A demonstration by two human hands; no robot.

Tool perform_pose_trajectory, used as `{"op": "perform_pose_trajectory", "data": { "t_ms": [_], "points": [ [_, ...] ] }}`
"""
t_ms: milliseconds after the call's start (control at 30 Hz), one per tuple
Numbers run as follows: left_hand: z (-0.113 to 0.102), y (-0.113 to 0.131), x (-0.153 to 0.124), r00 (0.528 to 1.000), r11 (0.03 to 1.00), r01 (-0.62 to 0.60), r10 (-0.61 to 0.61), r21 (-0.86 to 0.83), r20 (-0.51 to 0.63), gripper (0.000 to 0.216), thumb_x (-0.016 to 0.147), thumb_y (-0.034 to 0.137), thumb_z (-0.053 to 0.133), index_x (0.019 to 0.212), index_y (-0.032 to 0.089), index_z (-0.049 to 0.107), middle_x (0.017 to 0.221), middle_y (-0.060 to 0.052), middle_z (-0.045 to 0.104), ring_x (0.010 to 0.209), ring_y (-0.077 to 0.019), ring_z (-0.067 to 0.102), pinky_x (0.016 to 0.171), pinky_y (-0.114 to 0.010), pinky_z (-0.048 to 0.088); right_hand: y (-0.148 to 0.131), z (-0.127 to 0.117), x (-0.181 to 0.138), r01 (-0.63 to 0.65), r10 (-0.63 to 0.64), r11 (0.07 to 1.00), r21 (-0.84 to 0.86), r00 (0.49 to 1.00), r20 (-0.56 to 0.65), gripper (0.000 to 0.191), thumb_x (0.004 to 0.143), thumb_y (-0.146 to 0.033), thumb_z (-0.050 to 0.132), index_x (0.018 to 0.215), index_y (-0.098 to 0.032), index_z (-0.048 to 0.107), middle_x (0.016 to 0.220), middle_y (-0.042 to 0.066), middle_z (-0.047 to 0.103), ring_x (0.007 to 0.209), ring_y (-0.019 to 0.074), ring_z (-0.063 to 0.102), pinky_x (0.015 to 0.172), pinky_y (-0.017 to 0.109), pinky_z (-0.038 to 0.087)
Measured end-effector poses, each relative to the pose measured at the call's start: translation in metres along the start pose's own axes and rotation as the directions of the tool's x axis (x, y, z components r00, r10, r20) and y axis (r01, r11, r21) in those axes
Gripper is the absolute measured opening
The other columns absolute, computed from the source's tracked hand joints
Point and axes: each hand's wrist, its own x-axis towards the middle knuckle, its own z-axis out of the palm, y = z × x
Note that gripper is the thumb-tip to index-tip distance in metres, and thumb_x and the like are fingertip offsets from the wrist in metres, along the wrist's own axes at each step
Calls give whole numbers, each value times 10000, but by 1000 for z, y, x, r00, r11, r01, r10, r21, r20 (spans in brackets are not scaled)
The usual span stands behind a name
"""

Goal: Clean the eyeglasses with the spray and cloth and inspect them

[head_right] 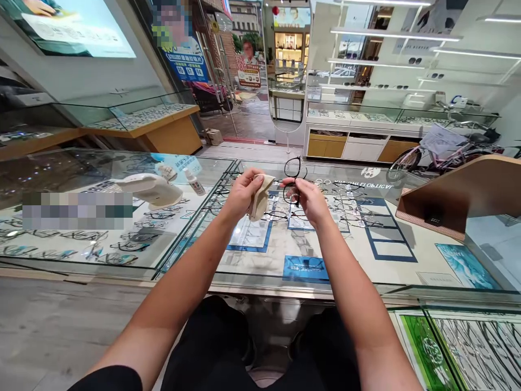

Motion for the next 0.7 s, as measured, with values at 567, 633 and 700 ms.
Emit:
{"op": "perform_pose_trajectory", "data": {
  "t_ms": [567,633,700],
  "points": [
    [-6,16,-11,960,905,-253,279,343,-28,311,922,531,757,916,227,693,1167,-103,572,1244,-268,555,1092,-375,462,13,18,-16,-68,106,987,-147,957,268,336,964,-530,720,1037,-234,861,998,67,783,841,187,604,770,320,445],
    [-5,13,-12,953,889,-258,298,378,-51,274,933,494,758,995,240,679,1196,-99,566,1272,-263,548,1117,-372,443,13,19,-17,-64,106,987,-150,952,288,325,984,-516,704,1056,-240,860,1012,65,782,853,187,607,786,321,448],
    [-3,11,-13,938,867,-242,324,436,-123,323,917,475,787,1087,250,630,1225,-92,558,1263,-249,543,1128,-370,420,12,19,-17,-56,103,985,-163,950,294,327,989,-522,699,1061,-246,859,1025,64,781,866,190,614,803,324,455]
  ]
}}
